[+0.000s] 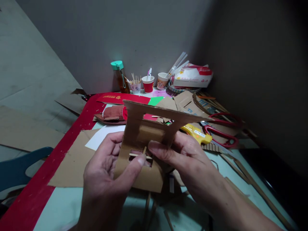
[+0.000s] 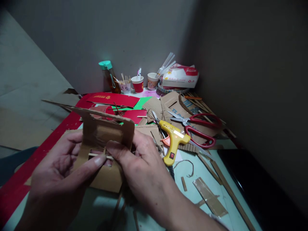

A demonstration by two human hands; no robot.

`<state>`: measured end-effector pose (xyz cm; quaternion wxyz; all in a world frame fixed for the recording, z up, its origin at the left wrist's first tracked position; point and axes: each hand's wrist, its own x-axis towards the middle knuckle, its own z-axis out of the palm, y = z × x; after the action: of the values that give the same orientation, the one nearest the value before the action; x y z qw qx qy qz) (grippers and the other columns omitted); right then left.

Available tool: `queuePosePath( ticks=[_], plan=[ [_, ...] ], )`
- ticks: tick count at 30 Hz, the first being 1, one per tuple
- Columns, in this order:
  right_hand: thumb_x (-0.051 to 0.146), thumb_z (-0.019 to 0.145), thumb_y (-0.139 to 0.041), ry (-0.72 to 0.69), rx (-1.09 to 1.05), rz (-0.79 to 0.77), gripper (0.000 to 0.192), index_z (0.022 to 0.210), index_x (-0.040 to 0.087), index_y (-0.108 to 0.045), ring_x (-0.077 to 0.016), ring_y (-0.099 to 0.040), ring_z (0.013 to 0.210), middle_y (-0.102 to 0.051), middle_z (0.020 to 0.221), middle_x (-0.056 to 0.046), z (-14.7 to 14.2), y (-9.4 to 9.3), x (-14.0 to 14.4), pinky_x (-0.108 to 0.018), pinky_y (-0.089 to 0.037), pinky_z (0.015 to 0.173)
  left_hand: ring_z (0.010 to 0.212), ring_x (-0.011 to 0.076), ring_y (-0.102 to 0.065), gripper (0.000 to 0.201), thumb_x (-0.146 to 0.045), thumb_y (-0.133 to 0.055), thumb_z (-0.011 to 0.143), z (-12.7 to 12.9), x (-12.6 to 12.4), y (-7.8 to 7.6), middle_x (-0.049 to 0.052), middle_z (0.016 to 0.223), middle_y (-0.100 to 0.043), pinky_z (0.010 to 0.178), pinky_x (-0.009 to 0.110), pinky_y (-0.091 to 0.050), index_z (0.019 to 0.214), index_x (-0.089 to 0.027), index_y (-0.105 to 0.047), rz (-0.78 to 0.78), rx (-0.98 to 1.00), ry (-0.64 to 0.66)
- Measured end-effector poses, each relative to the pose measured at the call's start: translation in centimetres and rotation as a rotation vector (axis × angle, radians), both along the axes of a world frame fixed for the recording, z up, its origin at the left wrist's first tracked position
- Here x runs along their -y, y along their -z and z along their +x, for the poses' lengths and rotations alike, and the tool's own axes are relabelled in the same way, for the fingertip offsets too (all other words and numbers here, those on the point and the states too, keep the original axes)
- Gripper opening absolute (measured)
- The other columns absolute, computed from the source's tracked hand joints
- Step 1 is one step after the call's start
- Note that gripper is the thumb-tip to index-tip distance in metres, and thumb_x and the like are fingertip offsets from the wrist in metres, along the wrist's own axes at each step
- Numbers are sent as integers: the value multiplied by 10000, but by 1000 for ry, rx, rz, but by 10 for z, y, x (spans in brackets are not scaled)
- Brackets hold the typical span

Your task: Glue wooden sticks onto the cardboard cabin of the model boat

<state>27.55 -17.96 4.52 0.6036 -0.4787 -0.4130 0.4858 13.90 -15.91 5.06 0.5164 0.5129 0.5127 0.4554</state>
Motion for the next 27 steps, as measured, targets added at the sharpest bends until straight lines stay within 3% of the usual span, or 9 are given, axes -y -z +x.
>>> queuePosePath(
  ticks=[7,13,18,23,27],
  plan=[
    [484,816,-799,13,-6,17,456,1214,266,-752,-296,-708,1036,-786,1019,-55,0,2,-3,-423,-566,902,684,158,-701,316,-275,-859,694,-4,-6,3,-33,781,-747,606,199,-553,948,-248,-674,7,19,55],
    [396,926,-720,-144,-160,-7,275,1168,270,-756,-226,-702,1069,-768,1168,-15,5,5,1,-336,-530,962,767,204,-717,349,-311,-860,711,-6,-8,2,-16,814,-756,639,245,-538,979,-236,-649,-20,11,62],
    [354,975,-671,-155,-162,-2,247,1207,276,-702,-201,-652,1105,-722,1213,-6,7,8,3,-306,-493,959,795,187,-705,354,-266,-861,707,-9,-9,1,-33,831,-746,644,217,-516,997,-245,-659,-15,24,67],
    [418,1006,-641,40,67,24,186,987,235,-670,-157,-613,933,-677,967,13,22,0,5,-256,-457,814,842,215,-724,336,-323,-848,760,-11,-11,-1,-4,888,-764,712,261,-547,1030,-238,-667,3,37,75],
    [433,997,-667,304,237,125,165,1045,276,-687,-155,-641,941,-684,1014,19,48,-15,24,-245,-474,806,823,208,-731,331,-350,-835,783,-12,-13,-1,-17,917,-769,716,267,-568,1056,-281,-662,-30,74,90]
  ],
)
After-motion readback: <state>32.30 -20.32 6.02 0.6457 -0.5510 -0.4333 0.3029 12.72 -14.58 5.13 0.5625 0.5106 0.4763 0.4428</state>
